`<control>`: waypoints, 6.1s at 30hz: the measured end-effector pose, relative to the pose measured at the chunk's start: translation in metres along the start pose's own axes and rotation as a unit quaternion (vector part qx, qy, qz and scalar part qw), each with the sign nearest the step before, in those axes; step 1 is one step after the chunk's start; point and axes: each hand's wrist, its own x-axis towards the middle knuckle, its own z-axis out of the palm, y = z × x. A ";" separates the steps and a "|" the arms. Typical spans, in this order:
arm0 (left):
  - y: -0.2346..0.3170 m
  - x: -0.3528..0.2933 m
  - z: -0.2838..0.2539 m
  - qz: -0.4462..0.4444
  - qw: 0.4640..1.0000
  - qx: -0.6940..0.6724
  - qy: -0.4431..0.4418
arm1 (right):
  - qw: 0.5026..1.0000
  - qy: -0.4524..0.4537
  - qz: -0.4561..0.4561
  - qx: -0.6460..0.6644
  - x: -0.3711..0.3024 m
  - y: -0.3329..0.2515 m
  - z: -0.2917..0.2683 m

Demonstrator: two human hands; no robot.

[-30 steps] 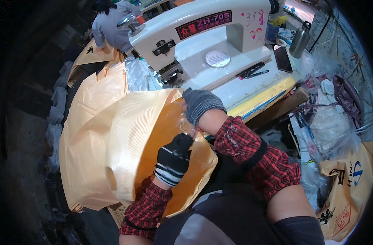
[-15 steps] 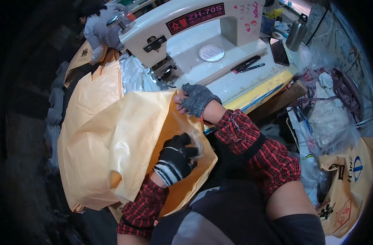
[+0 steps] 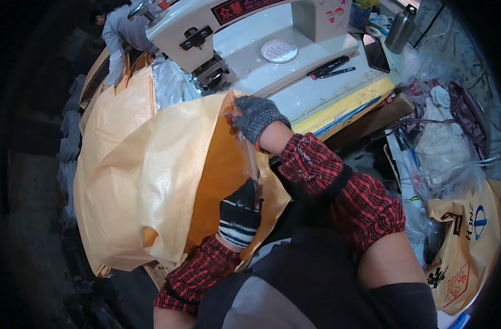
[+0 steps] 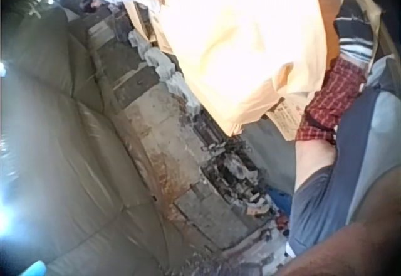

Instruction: The recorder is sewing the edges of large yellow plastic bags using an industrial sewing machine.

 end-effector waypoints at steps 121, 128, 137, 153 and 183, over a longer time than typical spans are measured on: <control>-0.208 0.185 -0.132 -0.283 0.945 -0.132 0.098 | 0.993 -0.061 -0.029 -0.094 -0.050 0.040 0.059; -0.267 0.183 -0.097 -0.290 0.946 -0.093 0.110 | 0.996 -0.083 0.024 0.021 -0.072 0.010 0.029; -0.223 0.197 -0.120 -0.354 0.898 -0.226 0.126 | 0.998 -0.021 0.050 -0.031 -0.069 0.030 0.019; -0.246 0.212 -0.006 -0.286 0.957 -0.035 -0.029 | 0.961 -0.107 -0.012 -0.256 -0.131 0.037 -0.013; -0.312 0.262 -0.050 0.057 0.968 0.241 0.031 | 0.933 -0.218 0.108 -0.265 0.004 -0.019 0.023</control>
